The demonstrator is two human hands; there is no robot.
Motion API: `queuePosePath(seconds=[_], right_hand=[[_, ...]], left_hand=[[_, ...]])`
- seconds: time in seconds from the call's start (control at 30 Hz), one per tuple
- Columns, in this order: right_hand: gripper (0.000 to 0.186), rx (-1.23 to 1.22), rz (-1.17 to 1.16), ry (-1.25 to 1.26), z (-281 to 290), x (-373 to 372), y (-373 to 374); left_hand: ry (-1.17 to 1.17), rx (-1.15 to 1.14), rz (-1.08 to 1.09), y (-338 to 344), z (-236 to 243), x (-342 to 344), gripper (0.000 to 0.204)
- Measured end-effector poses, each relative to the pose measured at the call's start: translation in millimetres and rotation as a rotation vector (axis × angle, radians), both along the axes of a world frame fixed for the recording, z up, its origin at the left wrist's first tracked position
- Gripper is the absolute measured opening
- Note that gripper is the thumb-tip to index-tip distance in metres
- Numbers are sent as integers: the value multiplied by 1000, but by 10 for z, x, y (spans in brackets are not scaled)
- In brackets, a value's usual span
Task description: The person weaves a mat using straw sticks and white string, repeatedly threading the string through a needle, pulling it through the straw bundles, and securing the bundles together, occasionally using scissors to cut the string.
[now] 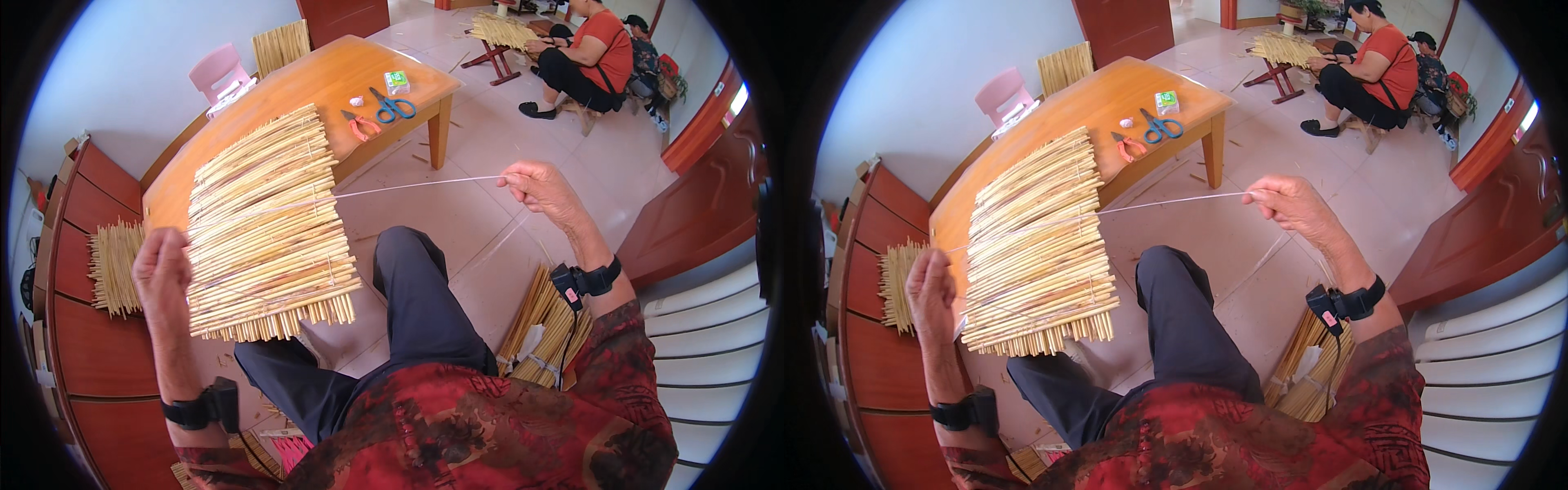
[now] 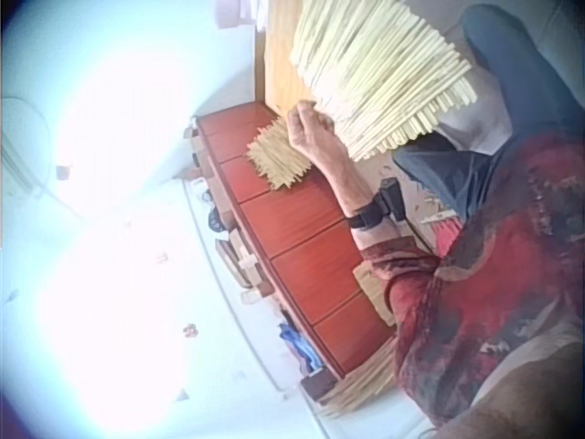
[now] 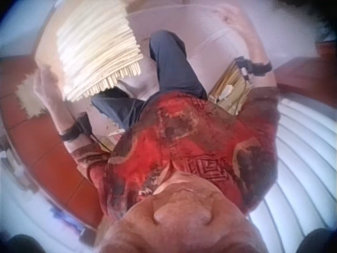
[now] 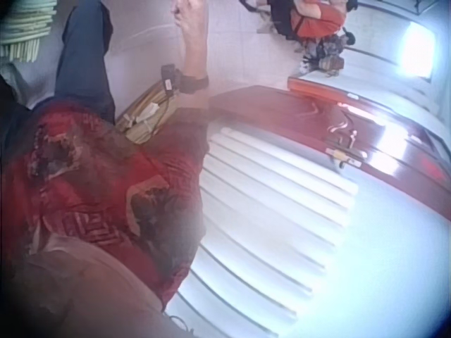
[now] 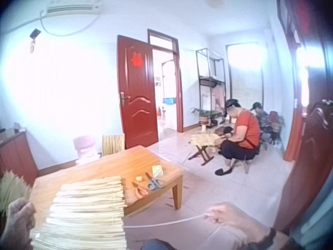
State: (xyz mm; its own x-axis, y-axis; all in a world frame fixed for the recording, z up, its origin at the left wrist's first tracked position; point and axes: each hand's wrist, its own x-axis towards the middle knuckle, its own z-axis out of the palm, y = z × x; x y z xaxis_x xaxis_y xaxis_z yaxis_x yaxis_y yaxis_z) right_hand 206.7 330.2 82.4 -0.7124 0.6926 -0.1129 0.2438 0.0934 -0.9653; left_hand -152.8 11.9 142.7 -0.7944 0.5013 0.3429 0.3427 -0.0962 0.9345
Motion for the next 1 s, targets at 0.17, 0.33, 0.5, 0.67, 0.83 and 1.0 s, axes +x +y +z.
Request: queuePosePath(seconds=[0.17,0.33,0.5,0.67,0.83,1.0], right_hand=[[24,-2,-13,-31,-360,171,216],[26,23,-56,-95,-670,396,386],[21,0,-107,-129,-616,393,348],[18,25,49,-92,-297,-13,30],[16,86,257,-45,-43,-310,-370],[15,53,352,133,106,-582,-777]], left_hand=[[-32,-12,172,-896,-357,-974,15],[-55,45,545,-1512,-633,-1423,17],[1,-412,322,-1398,-659,-1375,16],[927,-821,389,-231,-423,-495,32],[494,-350,-350,840,-173,866,37],[-288,-238,-835,1193,-455,1549,35]])
